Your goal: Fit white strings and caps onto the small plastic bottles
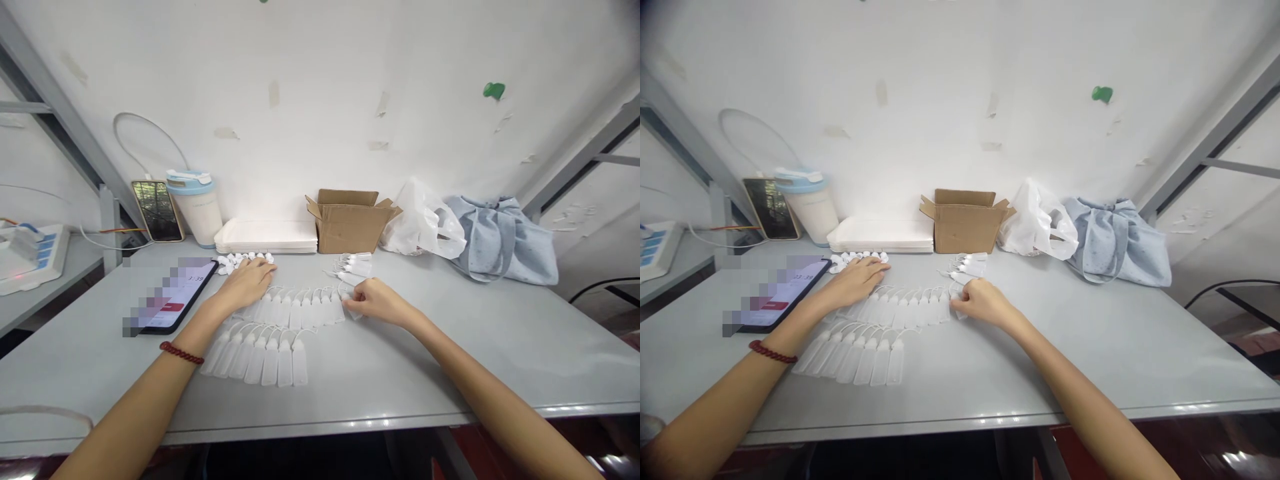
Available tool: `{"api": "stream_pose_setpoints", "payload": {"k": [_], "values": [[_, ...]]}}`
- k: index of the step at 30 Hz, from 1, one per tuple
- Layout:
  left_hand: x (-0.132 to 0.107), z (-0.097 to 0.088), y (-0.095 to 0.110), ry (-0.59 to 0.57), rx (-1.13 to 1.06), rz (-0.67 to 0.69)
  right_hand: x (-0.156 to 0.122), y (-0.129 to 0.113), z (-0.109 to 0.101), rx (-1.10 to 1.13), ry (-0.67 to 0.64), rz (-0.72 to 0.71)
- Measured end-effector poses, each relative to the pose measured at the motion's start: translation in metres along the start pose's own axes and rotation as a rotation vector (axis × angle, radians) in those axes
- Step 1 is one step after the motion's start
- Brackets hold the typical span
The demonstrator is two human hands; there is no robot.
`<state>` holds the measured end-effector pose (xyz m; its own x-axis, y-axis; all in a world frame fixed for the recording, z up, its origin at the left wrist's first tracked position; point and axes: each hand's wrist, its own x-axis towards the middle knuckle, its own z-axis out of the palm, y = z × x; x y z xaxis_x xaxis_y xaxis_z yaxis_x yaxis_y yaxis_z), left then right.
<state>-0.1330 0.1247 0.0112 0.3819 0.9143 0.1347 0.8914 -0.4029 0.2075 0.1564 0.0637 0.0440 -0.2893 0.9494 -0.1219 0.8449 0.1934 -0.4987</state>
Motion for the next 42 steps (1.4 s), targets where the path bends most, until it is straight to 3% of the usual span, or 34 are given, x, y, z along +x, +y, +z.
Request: {"api": "stream_pose_setpoints", "payload": {"k": [6,12,17,22,26,34,42], "values": [[-0.001,-0.009,0.009,0.050,-0.112,0.002,0.002,0.001,0.000,0.049,0.078,-0.003],[-0.009,-0.026,0.039,0.154,-0.451,-0.035,-0.001,-0.006,-0.001,0.194,0.242,-0.064],[-0.018,-0.031,0.063,0.018,-0.775,-0.026,-0.009,-0.015,0.005,0.365,0.302,-0.152],[-0.025,-0.035,0.078,-0.110,-0.925,-0.011,-0.017,-0.021,0.010,0.471,0.290,-0.232],[-0.027,-0.039,0.083,-0.138,-0.978,-0.021,-0.020,-0.025,0.014,0.498,0.302,-0.278],[-0.029,-0.044,0.085,-0.172,-1.051,-0.022,-0.023,-0.030,0.018,0.537,0.184,-0.327],[-0.027,-0.043,0.077,-0.055,-1.281,-0.150,-0.019,-0.024,0.010,0.603,0.315,-0.226]]}}
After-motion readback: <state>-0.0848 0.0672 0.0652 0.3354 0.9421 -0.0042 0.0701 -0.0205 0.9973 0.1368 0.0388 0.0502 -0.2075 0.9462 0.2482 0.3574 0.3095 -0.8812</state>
